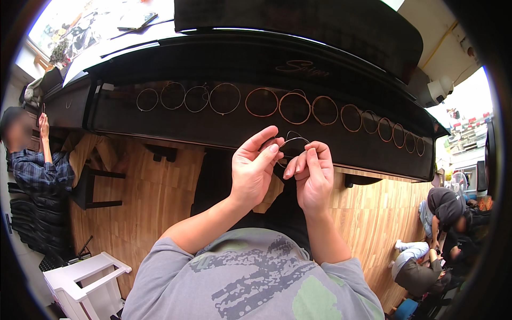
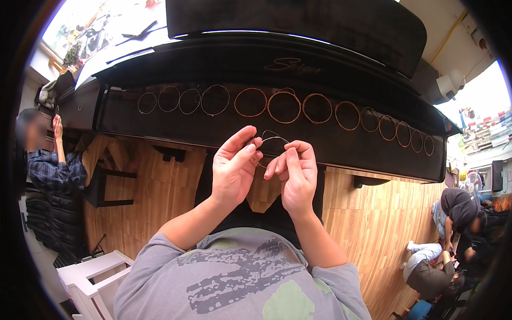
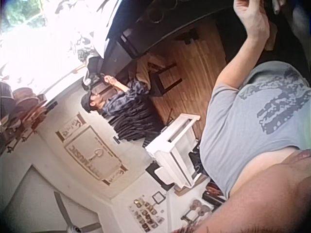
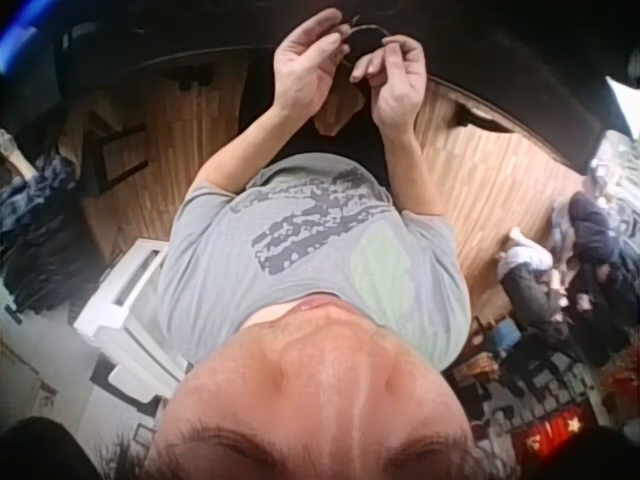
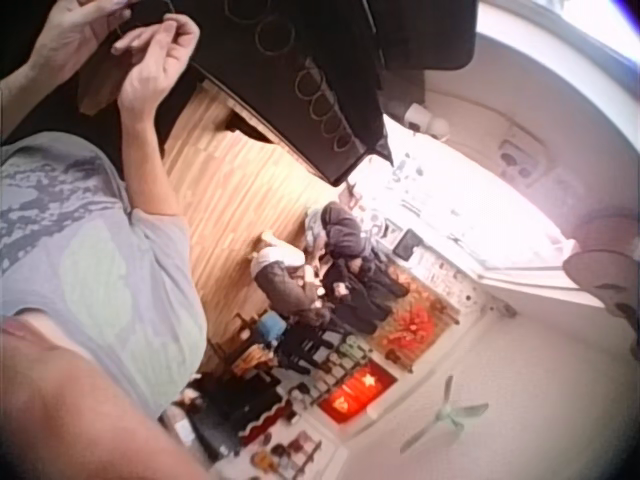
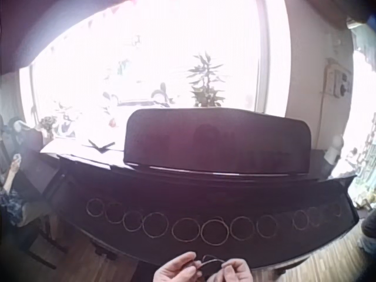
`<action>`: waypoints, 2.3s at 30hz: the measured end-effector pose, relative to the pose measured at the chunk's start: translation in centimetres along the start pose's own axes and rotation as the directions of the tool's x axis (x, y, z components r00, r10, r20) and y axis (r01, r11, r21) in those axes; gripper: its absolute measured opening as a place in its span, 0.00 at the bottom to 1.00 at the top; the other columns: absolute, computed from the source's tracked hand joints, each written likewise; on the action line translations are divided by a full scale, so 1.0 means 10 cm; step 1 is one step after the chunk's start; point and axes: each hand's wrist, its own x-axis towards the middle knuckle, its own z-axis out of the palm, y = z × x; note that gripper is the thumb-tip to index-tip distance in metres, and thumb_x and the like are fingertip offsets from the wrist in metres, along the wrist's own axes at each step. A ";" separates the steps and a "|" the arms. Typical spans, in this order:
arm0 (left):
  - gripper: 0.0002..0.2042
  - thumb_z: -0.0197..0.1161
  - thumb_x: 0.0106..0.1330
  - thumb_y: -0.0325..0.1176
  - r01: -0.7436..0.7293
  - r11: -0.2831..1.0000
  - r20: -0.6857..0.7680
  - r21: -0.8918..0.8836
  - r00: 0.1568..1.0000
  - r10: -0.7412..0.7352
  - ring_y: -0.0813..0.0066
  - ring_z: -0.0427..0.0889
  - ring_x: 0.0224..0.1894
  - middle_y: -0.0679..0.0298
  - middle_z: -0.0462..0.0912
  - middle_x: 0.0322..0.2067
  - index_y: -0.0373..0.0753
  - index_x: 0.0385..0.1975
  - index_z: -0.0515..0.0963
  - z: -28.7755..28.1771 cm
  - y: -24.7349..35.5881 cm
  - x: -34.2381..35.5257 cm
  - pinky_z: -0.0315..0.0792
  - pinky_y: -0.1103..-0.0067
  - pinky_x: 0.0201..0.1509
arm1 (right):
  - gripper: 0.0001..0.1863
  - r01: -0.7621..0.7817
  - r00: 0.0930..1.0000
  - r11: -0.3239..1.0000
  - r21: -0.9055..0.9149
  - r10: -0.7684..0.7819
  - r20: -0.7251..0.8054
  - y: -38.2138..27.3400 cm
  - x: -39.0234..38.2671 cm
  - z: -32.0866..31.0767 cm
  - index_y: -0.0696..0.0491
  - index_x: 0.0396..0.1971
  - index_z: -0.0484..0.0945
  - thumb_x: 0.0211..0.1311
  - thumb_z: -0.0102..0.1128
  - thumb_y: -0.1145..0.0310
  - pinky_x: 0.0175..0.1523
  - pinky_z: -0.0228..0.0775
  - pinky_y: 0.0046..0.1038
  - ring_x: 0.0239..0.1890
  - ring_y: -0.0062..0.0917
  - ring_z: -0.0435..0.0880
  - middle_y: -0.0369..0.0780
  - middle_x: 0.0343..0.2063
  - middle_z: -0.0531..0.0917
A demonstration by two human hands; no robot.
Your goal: The person shapes thin wire into circular loops by hand, repeatedly bending and twisting the ends to close each loop. They place the finished loops in a row on the piano lid and continue with additional pieces of wire.
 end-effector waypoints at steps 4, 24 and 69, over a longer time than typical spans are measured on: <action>0.15 0.60 0.62 0.19 0.009 1.000 -0.024 -0.022 1.000 -0.009 0.75 0.81 0.43 0.58 0.81 0.43 0.32 0.50 0.75 -0.04 -0.02 0.00 0.77 0.81 0.44 | 0.06 0.012 1.000 1.000 0.025 -0.012 -0.008 0.02 0.00 0.01 0.55 0.42 0.67 0.73 0.42 0.69 0.31 0.70 0.24 0.22 0.21 0.73 0.34 0.18 0.68; 0.06 0.62 0.64 0.27 -0.152 0.611 0.270 0.777 0.957 -0.105 0.79 0.79 0.38 0.62 0.80 0.35 0.30 0.35 0.81 -0.23 -0.06 0.03 0.74 0.83 0.43 | 0.04 0.044 0.995 0.995 -0.086 -0.051 -0.086 -0.04 -0.01 -0.10 0.54 0.39 0.69 0.71 0.46 0.70 0.25 0.61 0.18 0.17 0.13 0.66 0.28 0.15 0.62; 0.09 0.59 0.57 0.18 -0.426 0.120 0.411 0.897 0.902 0.129 0.77 0.82 0.29 0.60 0.84 0.29 0.35 0.36 0.83 -0.21 0.46 -0.03 0.74 0.85 0.30 | 0.07 0.050 0.996 0.954 -0.294 -0.070 -0.059 -0.15 -0.02 -0.15 0.59 0.35 0.77 0.66 0.56 0.71 0.15 0.54 0.13 0.10 0.06 0.61 0.28 0.15 0.72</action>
